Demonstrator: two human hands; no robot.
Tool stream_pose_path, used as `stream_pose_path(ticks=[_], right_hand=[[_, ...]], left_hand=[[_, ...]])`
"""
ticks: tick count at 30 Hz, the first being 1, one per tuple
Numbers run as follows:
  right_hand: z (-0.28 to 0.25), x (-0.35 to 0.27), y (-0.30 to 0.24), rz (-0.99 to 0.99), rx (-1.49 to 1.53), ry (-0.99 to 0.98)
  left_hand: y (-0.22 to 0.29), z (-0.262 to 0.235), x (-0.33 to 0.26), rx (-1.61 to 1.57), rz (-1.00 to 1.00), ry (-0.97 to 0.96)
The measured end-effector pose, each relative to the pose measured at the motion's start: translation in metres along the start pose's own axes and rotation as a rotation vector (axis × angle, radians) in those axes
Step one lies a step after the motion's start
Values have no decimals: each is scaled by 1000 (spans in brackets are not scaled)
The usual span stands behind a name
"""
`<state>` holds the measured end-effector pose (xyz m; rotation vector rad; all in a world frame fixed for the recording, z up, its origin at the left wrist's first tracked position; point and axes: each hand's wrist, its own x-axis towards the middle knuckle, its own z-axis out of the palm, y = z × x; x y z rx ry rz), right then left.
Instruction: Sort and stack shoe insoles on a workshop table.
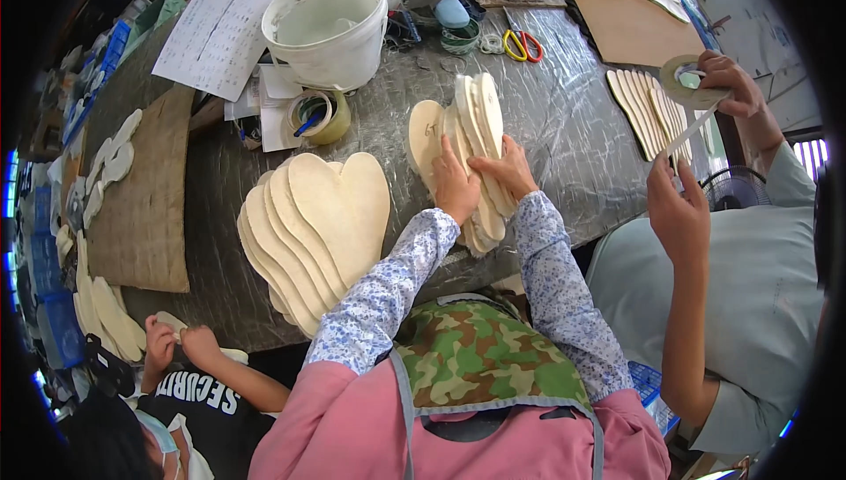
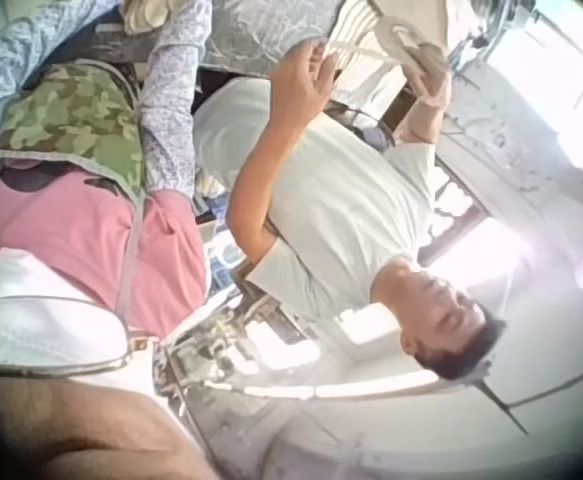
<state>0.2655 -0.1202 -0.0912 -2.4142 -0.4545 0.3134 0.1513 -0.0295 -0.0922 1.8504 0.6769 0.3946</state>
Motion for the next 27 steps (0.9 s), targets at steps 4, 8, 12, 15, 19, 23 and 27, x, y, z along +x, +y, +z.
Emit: stream_pose_path(ticks=[4, 8, 12, 15, 19, 23, 27], right_hand=[[-24, 1, -12, 224, 711, -306], [-66, -23, -42, 171, 731, -189], [-46, -37, -57, -53, 615, -45], [-17, -36, -38, -252, -20, 108], [4, -37, -30, -124, 69, -96], [-5, -31, -19, -15, 292, -224], [-23, -39, -28, 164, 591, -324]], left_hand=[[-11, -1, 2, -134, 164, 89], [5, -19, -3, -415, 153, 176], [7, -24, 3, -486, 176, 284], [-3, -16, 8, -200, 74, 171], [-43, -25, -2, -381, -9, 80], [-51, -30, -16, -44, 23, 363], [-70, -29, -25, -269, -158, 225]])
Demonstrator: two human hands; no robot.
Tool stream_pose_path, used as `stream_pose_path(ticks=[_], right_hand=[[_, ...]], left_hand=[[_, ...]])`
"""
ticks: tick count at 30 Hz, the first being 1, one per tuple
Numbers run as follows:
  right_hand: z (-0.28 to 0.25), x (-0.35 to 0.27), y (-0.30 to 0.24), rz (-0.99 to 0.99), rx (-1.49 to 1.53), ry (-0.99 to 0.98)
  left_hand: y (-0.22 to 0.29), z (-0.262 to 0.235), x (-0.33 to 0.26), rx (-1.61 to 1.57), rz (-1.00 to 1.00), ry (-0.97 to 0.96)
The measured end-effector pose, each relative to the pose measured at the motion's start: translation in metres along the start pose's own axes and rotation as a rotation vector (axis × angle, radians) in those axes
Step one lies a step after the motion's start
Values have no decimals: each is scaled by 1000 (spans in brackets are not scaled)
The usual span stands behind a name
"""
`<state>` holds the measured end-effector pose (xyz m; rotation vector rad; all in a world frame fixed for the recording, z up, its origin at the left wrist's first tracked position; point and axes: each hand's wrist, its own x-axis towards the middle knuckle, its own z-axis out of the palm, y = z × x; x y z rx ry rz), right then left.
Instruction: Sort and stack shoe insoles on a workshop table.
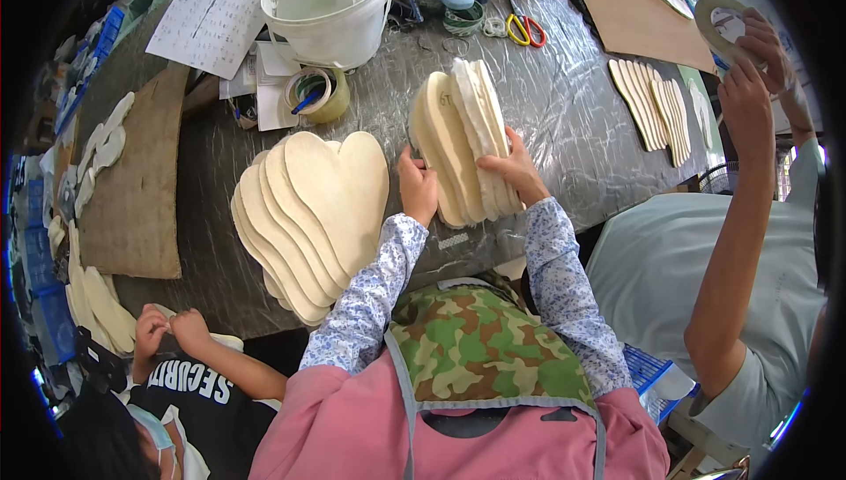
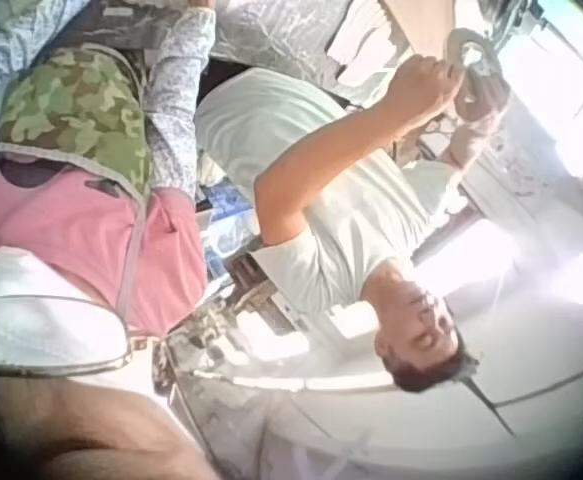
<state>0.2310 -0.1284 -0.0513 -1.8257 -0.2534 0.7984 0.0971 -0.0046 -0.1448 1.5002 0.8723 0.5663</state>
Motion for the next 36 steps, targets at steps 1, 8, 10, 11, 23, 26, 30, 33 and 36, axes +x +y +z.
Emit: stream_pose_path(ticks=[1, 8, 10, 11, 23, 26, 30, 33, 36], right_hand=[[3, 0, 4, 5, -2, -8], [3, 19, 46, -166, -405, 82], [28, 5, 16, -174, 142, -194], [45, 11, 20, -170, 31, -159], [4, -24, 33, -224, -629, 204], [3, -34, 39, -280, -463, 343], [-15, -51, 60, -262, -159, 511], [-23, -59, 70, -249, -76, 630], [-26, -65, 76, -308, -76, 825]], left_hand=[[-5, -2, 1, 2, -7, 7], [-10, 21, 21, -124, 113, -17], [-12, -4, 27, -102, 78, 10], [-26, -25, 38, -165, 89, 4], [80, -1, -51, 304, 577, -144], [86, -6, -67, 281, 598, -210], [88, -13, -89, 192, 731, -201], [93, -7, -97, 139, 753, -246], [99, -2, -103, 102, 769, -329]])
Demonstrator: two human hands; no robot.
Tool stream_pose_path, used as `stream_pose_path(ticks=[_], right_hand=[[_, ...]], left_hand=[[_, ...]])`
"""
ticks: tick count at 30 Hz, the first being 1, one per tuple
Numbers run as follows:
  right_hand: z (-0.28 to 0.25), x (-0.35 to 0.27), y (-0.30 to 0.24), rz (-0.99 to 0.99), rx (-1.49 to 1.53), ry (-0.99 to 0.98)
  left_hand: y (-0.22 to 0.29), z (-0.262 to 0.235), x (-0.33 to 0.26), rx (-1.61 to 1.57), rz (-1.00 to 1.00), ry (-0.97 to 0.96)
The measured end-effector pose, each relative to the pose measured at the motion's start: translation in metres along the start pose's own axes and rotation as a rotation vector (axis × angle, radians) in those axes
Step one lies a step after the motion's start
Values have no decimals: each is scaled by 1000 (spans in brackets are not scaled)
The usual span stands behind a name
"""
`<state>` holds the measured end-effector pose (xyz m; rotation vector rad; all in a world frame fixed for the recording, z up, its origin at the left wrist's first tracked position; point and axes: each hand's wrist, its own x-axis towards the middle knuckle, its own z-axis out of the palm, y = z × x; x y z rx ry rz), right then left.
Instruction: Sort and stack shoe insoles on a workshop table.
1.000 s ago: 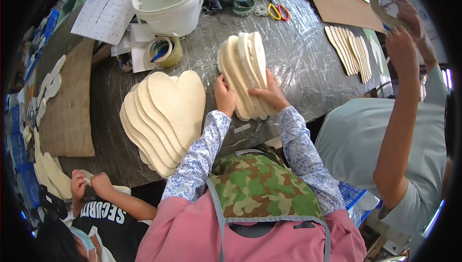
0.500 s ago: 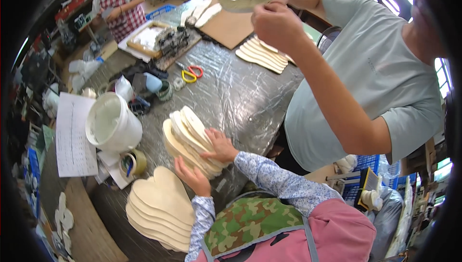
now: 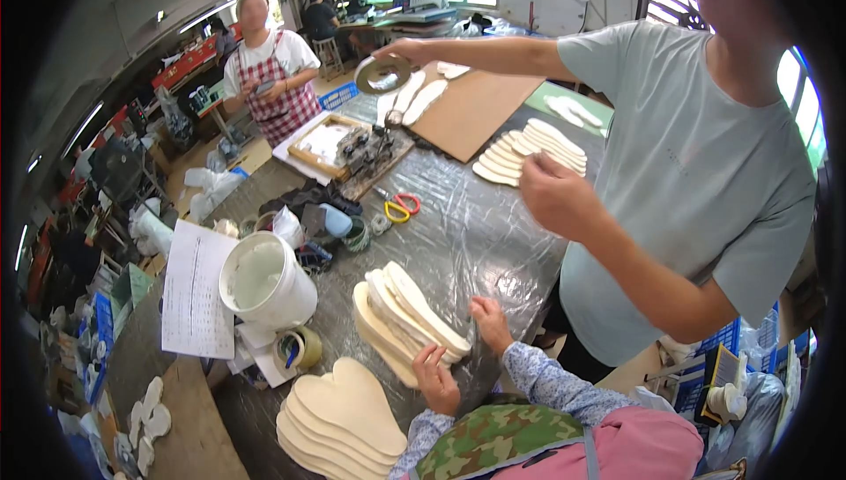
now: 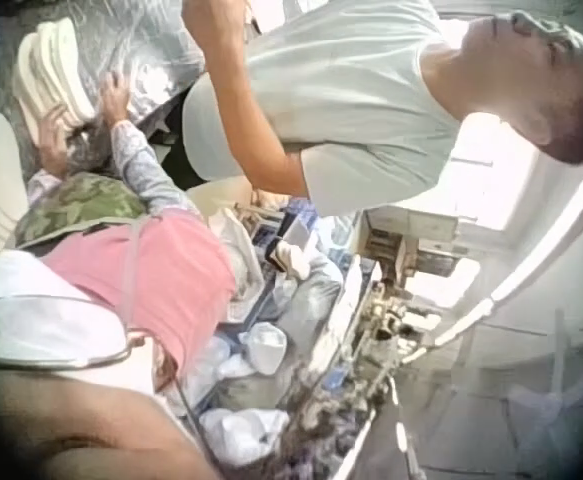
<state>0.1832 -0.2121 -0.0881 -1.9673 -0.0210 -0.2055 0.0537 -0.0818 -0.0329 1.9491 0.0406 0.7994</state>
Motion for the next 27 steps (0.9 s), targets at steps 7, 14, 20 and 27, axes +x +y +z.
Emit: stream_pose_path(ticks=[7, 14, 20, 27], right_hand=[[6, 31, -2, 86, 52, 47], [10, 58, 20, 267, 138, 53], [20, 57, 41, 350, 147, 66], [21, 66, 77, 275, 32, 209]], left_hand=[[-6, 13, -4, -244, -83, -226], [-32, 46, -26, -309, -55, -823], [-60, 70, -35, -272, -57, -840], [-61, 78, -34, -305, -40, -761]])
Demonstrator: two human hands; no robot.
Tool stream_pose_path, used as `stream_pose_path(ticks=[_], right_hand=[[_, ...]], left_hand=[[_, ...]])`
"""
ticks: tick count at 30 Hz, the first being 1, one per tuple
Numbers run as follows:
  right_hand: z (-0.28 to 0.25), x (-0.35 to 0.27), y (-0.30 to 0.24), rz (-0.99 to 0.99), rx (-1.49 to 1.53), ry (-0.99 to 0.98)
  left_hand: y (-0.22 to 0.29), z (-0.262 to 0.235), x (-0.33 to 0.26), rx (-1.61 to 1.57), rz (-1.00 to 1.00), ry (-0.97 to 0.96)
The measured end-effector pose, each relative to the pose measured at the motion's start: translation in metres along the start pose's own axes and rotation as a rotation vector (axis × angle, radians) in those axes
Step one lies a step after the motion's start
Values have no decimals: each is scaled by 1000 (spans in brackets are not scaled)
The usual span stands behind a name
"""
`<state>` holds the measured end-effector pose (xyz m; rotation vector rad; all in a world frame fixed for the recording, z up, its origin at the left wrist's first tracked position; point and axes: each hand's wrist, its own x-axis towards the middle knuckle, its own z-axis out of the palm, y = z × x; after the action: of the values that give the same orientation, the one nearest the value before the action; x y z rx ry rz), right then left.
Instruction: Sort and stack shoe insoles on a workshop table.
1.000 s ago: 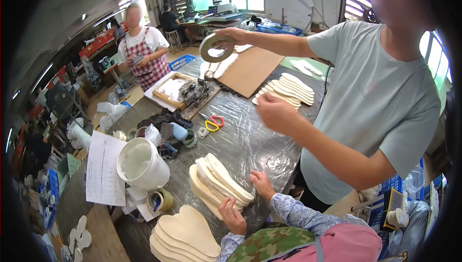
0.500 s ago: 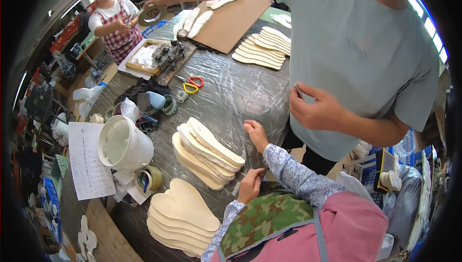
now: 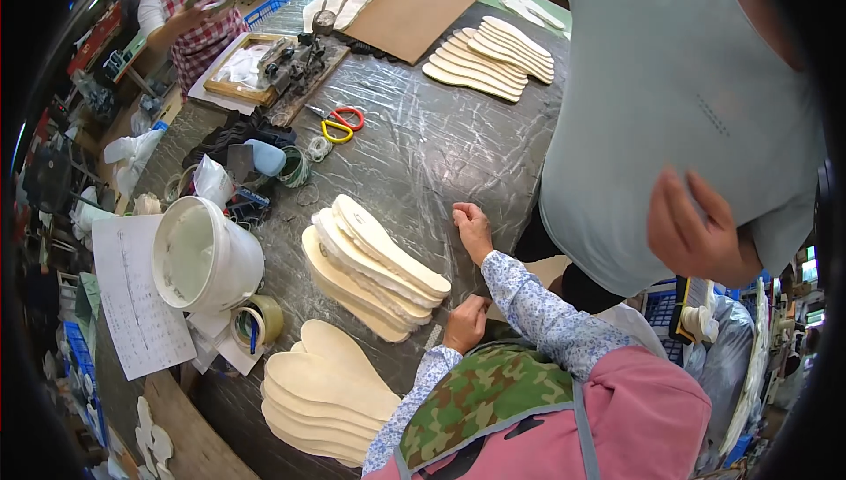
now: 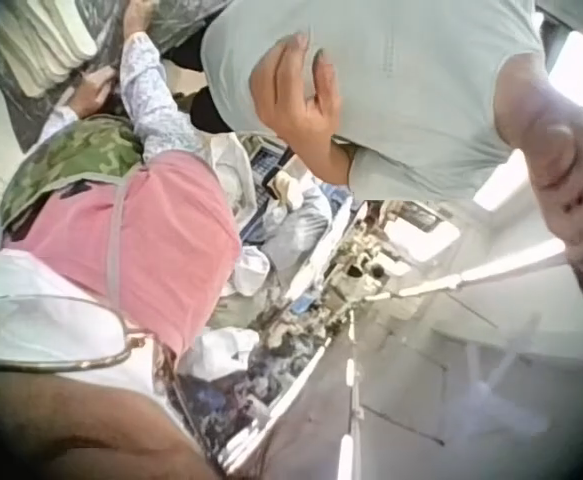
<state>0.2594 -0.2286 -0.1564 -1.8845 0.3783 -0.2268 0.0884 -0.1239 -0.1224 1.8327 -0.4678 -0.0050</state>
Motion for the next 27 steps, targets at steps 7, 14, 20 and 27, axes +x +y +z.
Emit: stream_pose_path(ticks=[7, 14, 20, 27], right_hand=[[-1, 3, -21, 78, 61, 17], [-14, 6, -26, 210, 264, -104], [-52, 12, -19, 329, 317, -17], [-131, 86, -1, 155, 222, 218]], left_hand=[[2, -4, -2, -61, -30, 52], [0, -4, -3, -4, -18, 41], [0, -5, 2, -97, -83, 27], [-9, 1, 9, -156, -191, 26]])
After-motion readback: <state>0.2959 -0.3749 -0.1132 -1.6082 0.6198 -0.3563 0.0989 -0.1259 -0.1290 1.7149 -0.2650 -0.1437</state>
